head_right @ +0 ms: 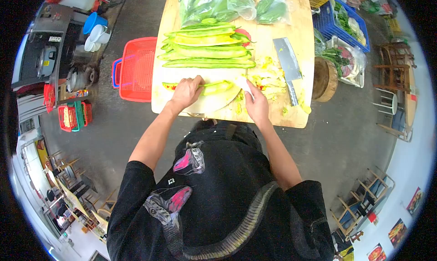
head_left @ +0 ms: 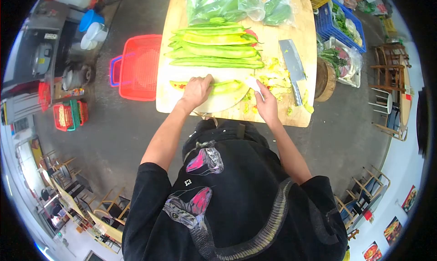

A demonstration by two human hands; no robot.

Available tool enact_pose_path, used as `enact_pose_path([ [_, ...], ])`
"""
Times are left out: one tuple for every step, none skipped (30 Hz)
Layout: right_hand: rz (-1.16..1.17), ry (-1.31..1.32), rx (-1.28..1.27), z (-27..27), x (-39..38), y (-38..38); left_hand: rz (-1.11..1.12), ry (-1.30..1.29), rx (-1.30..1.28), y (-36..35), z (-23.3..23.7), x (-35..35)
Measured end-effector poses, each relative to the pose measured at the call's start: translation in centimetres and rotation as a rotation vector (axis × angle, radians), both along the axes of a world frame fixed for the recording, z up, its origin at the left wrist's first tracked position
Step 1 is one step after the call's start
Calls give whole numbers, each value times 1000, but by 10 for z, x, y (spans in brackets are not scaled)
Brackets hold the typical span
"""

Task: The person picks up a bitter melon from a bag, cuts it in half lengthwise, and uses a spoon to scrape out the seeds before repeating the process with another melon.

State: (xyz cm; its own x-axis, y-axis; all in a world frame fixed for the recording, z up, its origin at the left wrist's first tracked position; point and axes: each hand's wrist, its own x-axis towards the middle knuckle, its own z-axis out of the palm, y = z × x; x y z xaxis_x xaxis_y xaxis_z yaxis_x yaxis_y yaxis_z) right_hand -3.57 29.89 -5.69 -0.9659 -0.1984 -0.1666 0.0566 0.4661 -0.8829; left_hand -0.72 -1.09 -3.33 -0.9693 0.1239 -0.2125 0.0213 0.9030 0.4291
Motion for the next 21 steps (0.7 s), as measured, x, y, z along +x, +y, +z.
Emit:
enact_pose_path([
  [-31,-43,-48,-6,1,0,32,37,67,-1,1,-2],
  [-46,-109,-49,-10,4,5,65,72,135,-1,2,-2],
  [-62,-174,-50,-9,9,10,99,110,203,-1,5,-2],
  [-75,-236,-53,-8,13,13,116,120,191,-3,7,-4],
  [-91,-225,-74,-7,17,14,134,128,178,-4,10,-5],
  [-107,-216,-95,-8,22,15,153,136,166,-6,13,-5],
  [-126,-205,-115,-9,26,16,291,65,254,-8,17,-7],
  [-128,-255,-96,-9,28,19,429,-5,345,-9,19,-10],
  [-123,-260,-88,-8,30,19,541,-35,438,-12,14,-13],
  [-117,-266,-79,-7,31,19,658,-54,533,-16,8,-15],
  [-112,-273,-71,-6,33,18,749,-33,627,-22,-9,-16],
  [-112,-276,-88,-5,34,18,838,-12,720,-24,-8,-17],
  [-112,-279,-103,-3,35,19,981,-58,876,-25,-9,-14],
  [-113,-282,-116,-1,35,21,1123,-107,1034,-23,-10,-9],
  [-127,-282,-113,2,34,22,1266,-159,1195,-20,-7,-3],
  [-141,-280,-110,5,32,23,1363,-214,1299,-19,-7,1],
  [-154,-278,-104,7,30,23,1363,-256,1298,-17,-13,8],
  [-139,-256,-103,3,29,27,1364,-300,1297,-13,-18,15],
  [-124,-234,-100,-1,27,31,1363,-344,1299,-8,-23,23],
  [-107,-210,-98,-6,26,35,1391,-366,1325,-4,-27,30],
  [-74,-214,-55,1,24,34,1370,-405,1321,-3,-31,39],
])
